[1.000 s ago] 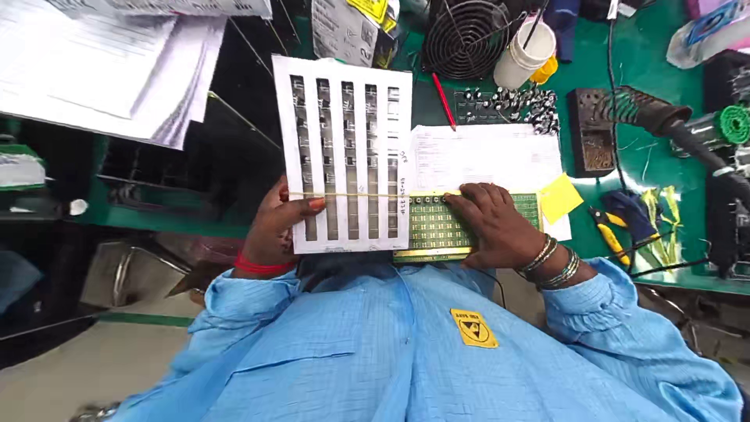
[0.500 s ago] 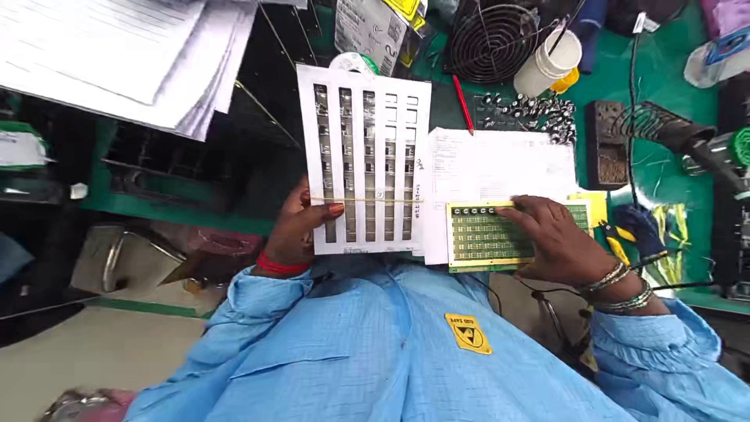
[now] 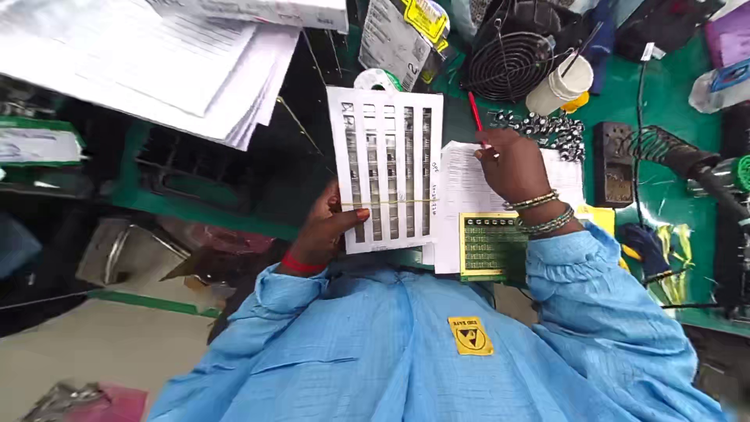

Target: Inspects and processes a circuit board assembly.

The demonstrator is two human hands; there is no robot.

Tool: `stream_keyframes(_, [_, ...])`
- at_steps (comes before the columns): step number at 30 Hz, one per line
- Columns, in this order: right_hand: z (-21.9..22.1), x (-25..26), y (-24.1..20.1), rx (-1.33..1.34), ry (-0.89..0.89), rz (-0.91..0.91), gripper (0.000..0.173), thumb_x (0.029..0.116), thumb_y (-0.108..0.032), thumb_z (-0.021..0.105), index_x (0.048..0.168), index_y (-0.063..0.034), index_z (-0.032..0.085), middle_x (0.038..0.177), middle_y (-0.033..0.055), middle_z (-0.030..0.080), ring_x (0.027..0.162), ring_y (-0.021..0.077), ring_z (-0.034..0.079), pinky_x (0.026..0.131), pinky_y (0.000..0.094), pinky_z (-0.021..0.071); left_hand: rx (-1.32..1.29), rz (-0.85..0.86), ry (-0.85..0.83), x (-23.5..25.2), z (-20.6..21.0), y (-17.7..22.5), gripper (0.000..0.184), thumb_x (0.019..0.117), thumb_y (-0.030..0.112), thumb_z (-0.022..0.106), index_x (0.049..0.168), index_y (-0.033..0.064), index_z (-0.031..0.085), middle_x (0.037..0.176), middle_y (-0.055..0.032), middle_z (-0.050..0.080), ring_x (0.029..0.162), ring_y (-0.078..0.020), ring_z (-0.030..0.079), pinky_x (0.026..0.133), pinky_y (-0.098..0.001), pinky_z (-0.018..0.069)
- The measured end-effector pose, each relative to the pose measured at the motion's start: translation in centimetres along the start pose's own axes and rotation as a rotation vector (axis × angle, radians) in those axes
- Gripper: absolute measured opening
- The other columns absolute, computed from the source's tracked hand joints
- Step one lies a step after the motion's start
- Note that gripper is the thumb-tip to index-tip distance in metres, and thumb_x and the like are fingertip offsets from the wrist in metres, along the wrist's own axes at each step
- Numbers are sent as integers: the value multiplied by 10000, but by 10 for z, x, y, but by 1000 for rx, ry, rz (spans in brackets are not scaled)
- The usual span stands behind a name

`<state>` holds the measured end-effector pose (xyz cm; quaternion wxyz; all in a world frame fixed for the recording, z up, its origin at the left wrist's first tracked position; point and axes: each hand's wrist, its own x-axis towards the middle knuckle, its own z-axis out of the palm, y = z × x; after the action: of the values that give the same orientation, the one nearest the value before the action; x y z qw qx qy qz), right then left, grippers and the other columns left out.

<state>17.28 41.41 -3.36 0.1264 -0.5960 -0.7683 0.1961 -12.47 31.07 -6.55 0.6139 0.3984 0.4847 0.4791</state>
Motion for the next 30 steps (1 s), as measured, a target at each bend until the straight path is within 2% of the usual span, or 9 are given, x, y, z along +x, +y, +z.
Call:
stream_keyframes(3, [8, 29, -15, -80, -43, 118, 356, 964, -41, 605, 1307, 47, 643, 1254, 337, 628, 1158, 536, 611, 951, 707, 461, -6, -27, -9, 0, -3, 0, 464, 830, -19, 605, 1265, 104, 497, 949, 111, 717, 842, 1, 701, 781, -208, 605])
stream_keyframes(9, [4, 46, -10, -43, 7, 283, 497, 845, -55, 742, 1308, 59, 605, 1100, 344, 675, 1044, 570, 634, 876, 765, 448, -65, 4, -79, 3, -10, -5, 498, 820, -25, 636, 1273, 127, 497, 989, 105, 721, 886, -13, 702, 814, -227, 604])
stream_keyframes(15, [2, 53, -5, -47, -81, 340, 389, 887, -92, 704, 1247, 48, 657, 1109, 332, 677, 1079, 559, 623, 895, 765, 432, -75, -3, -79, 5, -12, -6, 524, 813, -20, 648, 1290, 117, 482, 1000, 104, 722, 892, -15, 705, 814, -230, 607])
stream_keyframes(19, [3, 52, -9, -76, -117, 336, 289, 918, -109, 683, 1173, 27, 700, 1122, 307, 680, 1088, 520, 629, 894, 737, 441, -85, -1, -98, 6, -13, -6, 527, 821, -16, 642, 1299, 131, 478, 1015, 113, 722, 912, -7, 703, 827, -214, 601])
stream_keyframes(22, [7, 49, -17, -105, -110, 318, 362, 890, -37, 653, 1245, 32, 645, 1125, 301, 669, 1070, 515, 636, 862, 723, 465, -88, 11, -104, 6, -13, -5, 494, 823, -20, 634, 1272, 141, 503, 1002, 115, 732, 903, -11, 710, 823, -213, 604])
stream_keyframes(25, [7, 42, -15, -84, -89, 278, 415, 917, -8, 603, 1325, 60, 599, 1233, 343, 617, 1158, 530, 597, 934, 712, 452, -78, 9, -106, 7, -13, -5, 468, 825, -12, 635, 1243, 150, 502, 982, 128, 730, 888, -1, 708, 812, -206, 604])
stream_keyframes(27, [1, 31, -14, -51, -22, 245, 341, 952, 7, 556, 1277, 68, 640, 1248, 363, 582, 1170, 541, 571, 940, 695, 450, -84, 3, -109, 7, -14, -5, 469, 828, -12, 640, 1250, 141, 503, 985, 117, 730, 896, -9, 709, 818, -214, 606])
stream_keyframes(29, [-7, 14, -8, 52, 69, 213, 281, 989, -42, 542, 1219, 77, 650, 1209, 341, 596, 1118, 482, 600, 919, 639, 478, -93, -3, -103, 7, -14, -6, 460, 833, -18, 631, 1250, 134, 509, 987, 102, 734, 894, -17, 712, 816, -221, 608])
stream_keyframes(30, [-9, 3, -3, 136, 140, 176, 269, 994, -88, 572, 1197, 75, 643, 1174, 299, 621, 1047, 398, 633, 885, 558, 514, -99, 0, -101, 6, -14, -6, 458, 836, -20, 633, 1252, 130, 510, 991, 95, 735, 896, -23, 714, 818, -226, 610])
